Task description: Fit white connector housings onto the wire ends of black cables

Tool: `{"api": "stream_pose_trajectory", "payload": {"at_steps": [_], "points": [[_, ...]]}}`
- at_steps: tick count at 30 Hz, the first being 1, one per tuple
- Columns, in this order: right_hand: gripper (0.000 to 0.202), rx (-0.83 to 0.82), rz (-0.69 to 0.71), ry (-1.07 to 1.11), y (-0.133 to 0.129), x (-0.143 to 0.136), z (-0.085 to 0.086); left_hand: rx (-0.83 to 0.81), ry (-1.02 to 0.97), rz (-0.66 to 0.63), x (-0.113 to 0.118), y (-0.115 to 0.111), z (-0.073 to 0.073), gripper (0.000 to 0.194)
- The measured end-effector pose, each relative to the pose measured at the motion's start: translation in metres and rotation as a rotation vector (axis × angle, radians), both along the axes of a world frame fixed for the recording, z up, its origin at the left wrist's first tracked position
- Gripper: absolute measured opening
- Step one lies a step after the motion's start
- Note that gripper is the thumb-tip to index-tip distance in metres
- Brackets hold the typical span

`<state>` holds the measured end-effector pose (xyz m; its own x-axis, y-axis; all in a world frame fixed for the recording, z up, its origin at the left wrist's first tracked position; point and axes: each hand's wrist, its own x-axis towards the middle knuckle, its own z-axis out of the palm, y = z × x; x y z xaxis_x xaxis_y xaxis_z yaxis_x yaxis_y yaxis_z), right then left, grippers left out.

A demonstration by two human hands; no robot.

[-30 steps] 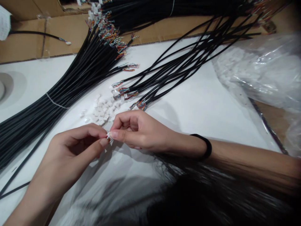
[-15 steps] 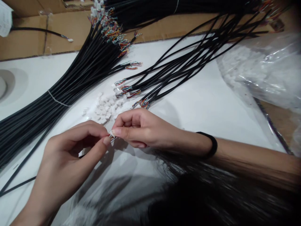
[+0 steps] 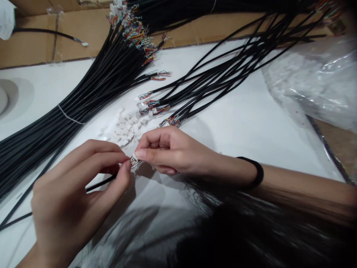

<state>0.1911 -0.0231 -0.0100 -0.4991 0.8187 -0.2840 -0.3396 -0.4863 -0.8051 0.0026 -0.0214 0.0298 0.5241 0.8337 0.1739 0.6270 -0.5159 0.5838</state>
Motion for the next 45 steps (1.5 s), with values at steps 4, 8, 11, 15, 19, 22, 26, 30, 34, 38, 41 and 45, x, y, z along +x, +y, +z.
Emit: {"api": "stream_pose_trajectory", "payload": {"at_steps": [4, 8, 11, 15, 19, 22, 26, 30, 34, 38, 41, 45], "points": [[0.025, -0.001, -0.02, -0.032, 0.0, -0.001, 0.0, 0.08, 0.068, -0.063, -0.002, -0.001, -0.002, 0.008], [0.026, -0.005, 0.0, -0.062, 0.001, -0.001, 0.002, 0.207, 0.126, -0.036, -0.001, -0.004, -0.008, 0.003], [0.025, -0.035, 0.013, -0.088, 0.002, -0.001, 0.004, 0.237, 0.123, -0.041, 0.0, -0.005, -0.012, 0.008], [0.024, -0.087, 0.021, -0.091, 0.004, -0.001, 0.007, 0.272, 0.154, -0.078, 0.0, -0.005, -0.013, 0.016], [0.025, -0.115, 0.047, -0.091, 0.005, -0.001, 0.007, 0.267, 0.169, -0.097, -0.002, -0.006, -0.013, 0.017], [0.026, -0.092, 0.062, -0.088, 0.006, -0.001, 0.006, 0.253, 0.177, -0.098, -0.002, -0.007, -0.014, 0.016], [0.026, -0.06, 0.074, -0.086, 0.005, 0.0, 0.003, 0.186, 0.128, -0.061, -0.002, -0.006, -0.013, 0.014], [0.024, -0.035, 0.037, -0.048, 0.003, 0.0, 0.003, -0.073, -0.046, 0.036, 0.001, -0.001, -0.01, 0.005], [0.021, 0.013, 0.022, -0.051, 0.001, 0.0, 0.001, -0.405, -0.114, 0.182, -0.001, 0.007, -0.01, 0.008], [0.023, 0.038, 0.019, -0.064, 0.0, -0.001, -0.002, -0.582, -0.028, 0.164, -0.005, 0.014, -0.01, 0.019], [0.022, 0.055, 0.012, -0.07, -0.002, -0.002, -0.003, -0.633, -0.009, 0.162, -0.004, 0.014, -0.009, 0.022], [0.022, 0.091, -0.005, -0.101, -0.003, -0.002, -0.003, -0.682, -0.039, 0.17, 0.0, 0.012, -0.009, 0.021]]}}
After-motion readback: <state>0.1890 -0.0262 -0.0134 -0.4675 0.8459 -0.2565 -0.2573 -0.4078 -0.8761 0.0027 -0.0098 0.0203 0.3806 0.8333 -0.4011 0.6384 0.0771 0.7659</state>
